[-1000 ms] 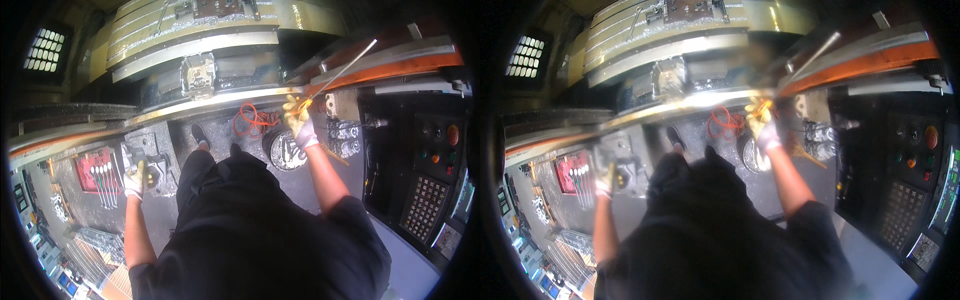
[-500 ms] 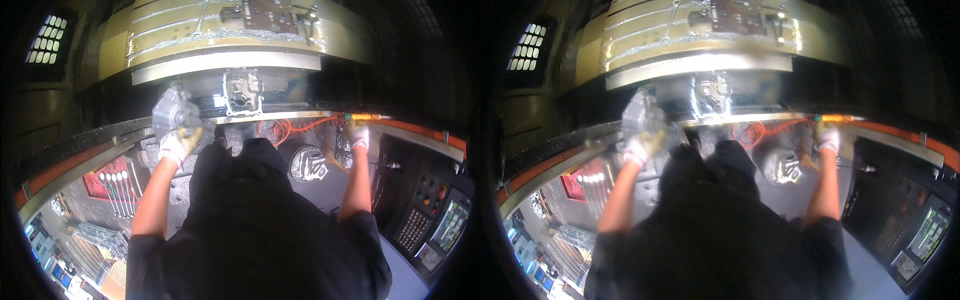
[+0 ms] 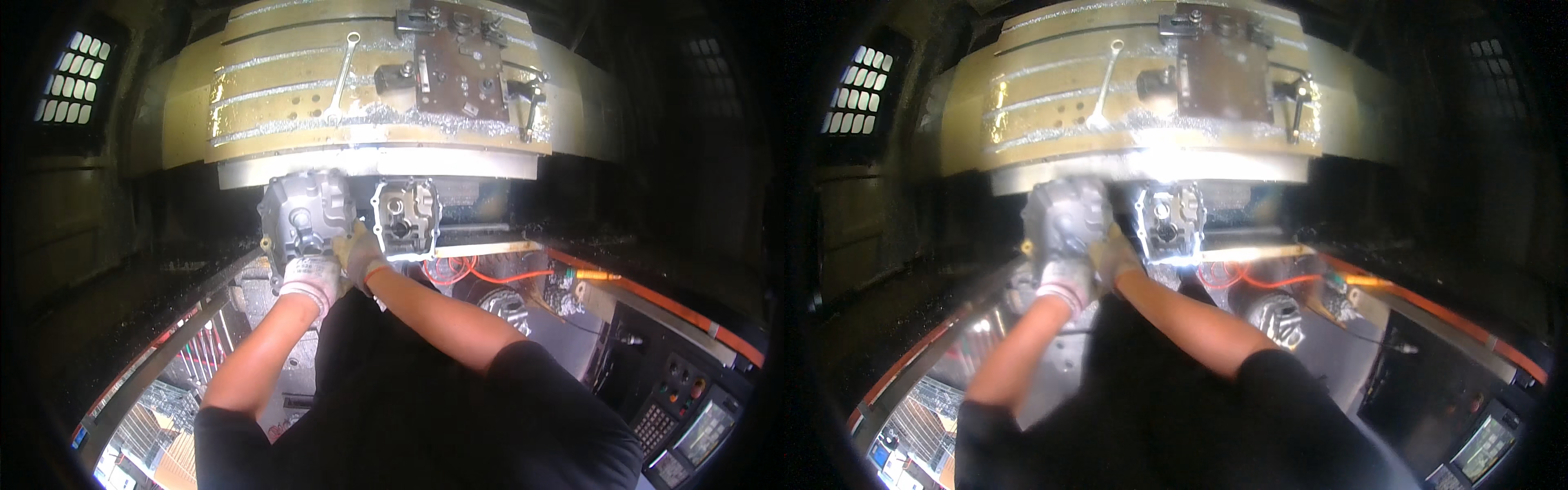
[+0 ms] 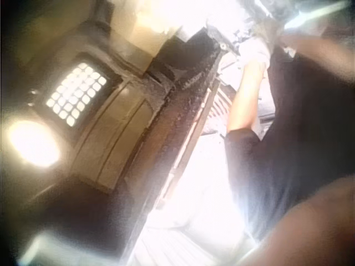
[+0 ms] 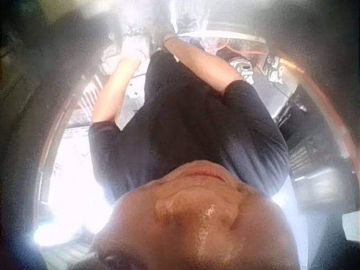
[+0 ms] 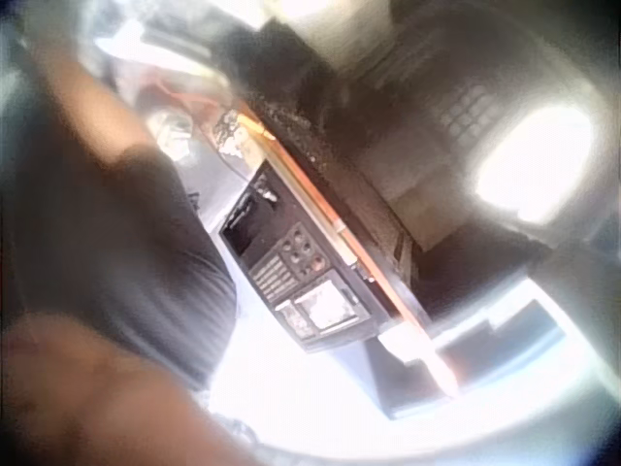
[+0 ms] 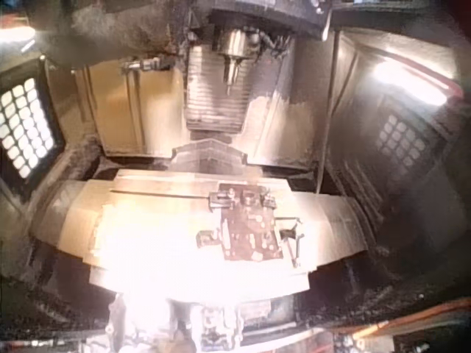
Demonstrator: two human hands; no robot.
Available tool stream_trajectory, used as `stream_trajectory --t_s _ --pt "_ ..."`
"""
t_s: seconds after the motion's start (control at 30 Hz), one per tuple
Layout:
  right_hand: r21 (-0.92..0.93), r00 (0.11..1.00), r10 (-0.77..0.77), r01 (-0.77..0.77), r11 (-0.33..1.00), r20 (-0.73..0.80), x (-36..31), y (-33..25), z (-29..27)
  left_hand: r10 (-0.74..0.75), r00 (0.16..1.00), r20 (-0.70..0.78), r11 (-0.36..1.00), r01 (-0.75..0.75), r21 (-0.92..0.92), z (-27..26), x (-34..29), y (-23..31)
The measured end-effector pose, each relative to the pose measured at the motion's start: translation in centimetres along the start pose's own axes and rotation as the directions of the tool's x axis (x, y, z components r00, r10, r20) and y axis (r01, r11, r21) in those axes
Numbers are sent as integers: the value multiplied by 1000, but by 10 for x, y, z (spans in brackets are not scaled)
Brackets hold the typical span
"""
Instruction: The person cleans and assembles metal engine housing components. They clean a metal part with a compressed air nozzle, place the housing onto a machine table, fit internal metal components together, and secure the assembly using a wrench.
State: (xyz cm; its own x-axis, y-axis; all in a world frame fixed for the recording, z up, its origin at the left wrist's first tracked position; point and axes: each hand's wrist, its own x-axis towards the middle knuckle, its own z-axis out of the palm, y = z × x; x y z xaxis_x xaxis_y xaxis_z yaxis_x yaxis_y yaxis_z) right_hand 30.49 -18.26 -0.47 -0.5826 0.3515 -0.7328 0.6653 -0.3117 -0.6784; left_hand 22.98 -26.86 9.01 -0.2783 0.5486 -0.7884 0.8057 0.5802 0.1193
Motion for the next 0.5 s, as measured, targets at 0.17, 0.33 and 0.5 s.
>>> stream_trajectory --t_s 0.17,0.33,0.5 --pt "-214 986 -95 64 975 -138 -5 -33 -40 9 892 -451 944 -156 -291 -50 -38 -1" --pt "-114 908 -384 368 923 -169 5 -61 -115 -536 324 -779 733 -279 -620 -63 -12 4" --pt "-226 836 -472 420 879 -280 27 -136 -206 -522 658 -543 527 -252 -812 -144 90 49"
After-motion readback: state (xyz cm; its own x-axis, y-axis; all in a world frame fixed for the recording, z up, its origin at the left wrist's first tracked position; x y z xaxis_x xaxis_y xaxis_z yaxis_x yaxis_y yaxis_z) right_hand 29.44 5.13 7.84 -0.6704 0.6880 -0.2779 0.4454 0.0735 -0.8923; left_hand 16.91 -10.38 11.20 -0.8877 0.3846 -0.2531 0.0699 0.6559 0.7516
